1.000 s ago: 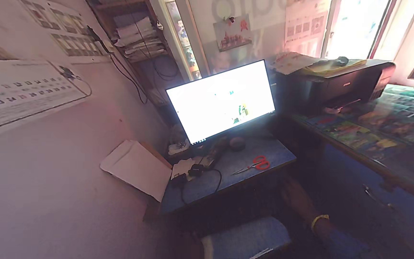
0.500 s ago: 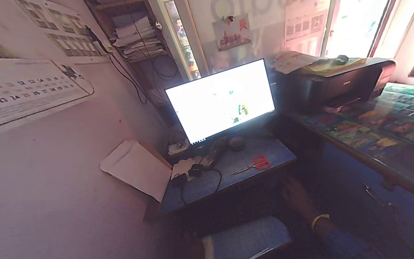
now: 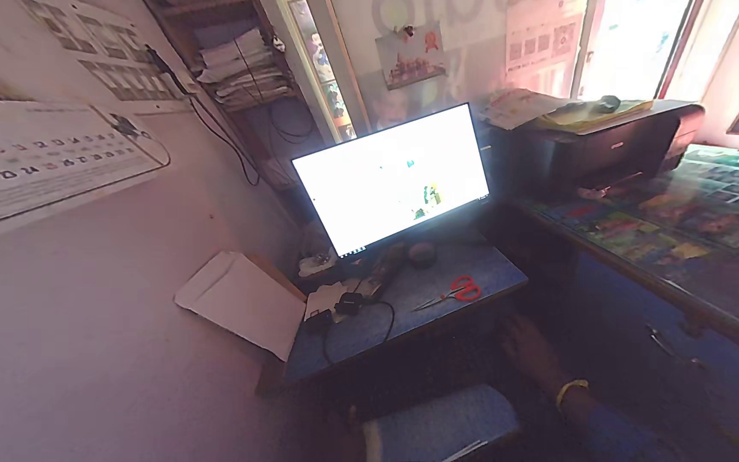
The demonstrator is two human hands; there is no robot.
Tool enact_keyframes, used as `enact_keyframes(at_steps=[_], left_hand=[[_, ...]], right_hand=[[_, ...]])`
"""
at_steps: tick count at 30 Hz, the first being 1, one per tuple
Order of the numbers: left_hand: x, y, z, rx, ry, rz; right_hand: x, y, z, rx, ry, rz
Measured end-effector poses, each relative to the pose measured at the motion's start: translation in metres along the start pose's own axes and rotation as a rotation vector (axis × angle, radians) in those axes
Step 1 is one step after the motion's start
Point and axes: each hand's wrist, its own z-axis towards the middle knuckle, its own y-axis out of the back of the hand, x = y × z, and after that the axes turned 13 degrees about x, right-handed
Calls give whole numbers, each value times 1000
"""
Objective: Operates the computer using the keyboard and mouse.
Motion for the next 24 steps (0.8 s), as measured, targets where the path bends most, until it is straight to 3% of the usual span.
enact_keyframes(at_steps=[24], left_hand=[[-3, 4, -5, 2, -1, -20]], right_hand=[[5, 4, -3, 16, 10, -20]])
